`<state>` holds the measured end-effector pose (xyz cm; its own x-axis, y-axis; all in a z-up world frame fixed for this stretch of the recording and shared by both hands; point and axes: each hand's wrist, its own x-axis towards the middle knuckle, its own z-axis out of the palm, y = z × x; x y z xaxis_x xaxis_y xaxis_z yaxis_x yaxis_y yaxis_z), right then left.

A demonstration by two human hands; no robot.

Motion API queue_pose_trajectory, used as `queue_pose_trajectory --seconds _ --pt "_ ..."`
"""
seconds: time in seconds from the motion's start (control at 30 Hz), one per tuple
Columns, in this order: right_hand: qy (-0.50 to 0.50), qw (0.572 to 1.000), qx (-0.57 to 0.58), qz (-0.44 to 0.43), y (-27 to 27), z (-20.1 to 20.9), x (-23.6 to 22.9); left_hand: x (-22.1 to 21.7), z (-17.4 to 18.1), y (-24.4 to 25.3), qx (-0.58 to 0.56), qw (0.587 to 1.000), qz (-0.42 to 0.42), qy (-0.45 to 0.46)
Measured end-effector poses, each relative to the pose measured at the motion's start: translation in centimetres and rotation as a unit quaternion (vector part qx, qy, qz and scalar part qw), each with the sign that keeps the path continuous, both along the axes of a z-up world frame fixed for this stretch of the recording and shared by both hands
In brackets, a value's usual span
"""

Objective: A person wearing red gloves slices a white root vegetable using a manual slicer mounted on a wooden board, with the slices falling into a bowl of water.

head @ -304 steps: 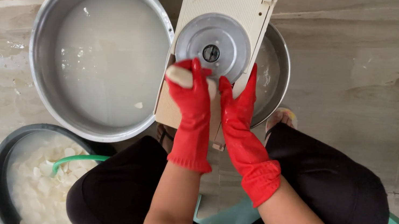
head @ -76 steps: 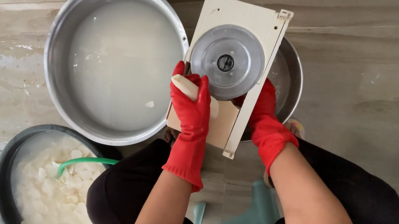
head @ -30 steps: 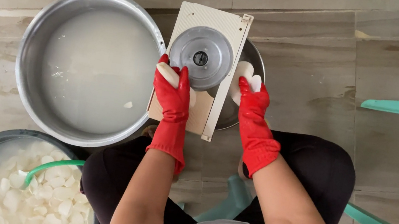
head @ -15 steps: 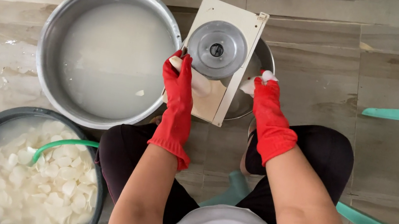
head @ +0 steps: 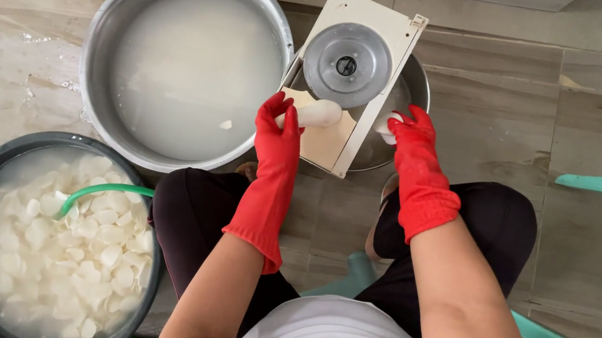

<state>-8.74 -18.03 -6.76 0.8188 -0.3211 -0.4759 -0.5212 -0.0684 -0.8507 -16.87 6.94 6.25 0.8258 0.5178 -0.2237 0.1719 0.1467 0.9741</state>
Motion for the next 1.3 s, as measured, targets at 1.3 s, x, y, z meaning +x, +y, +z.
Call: queue_pose_trajectory --seconds 1.3 --pt "0.074 0.994 0.009 0.082 7.7 8.9 -3.9 -0.7 6.6 -2.5 0.509 0.760 -0.328 0.235"
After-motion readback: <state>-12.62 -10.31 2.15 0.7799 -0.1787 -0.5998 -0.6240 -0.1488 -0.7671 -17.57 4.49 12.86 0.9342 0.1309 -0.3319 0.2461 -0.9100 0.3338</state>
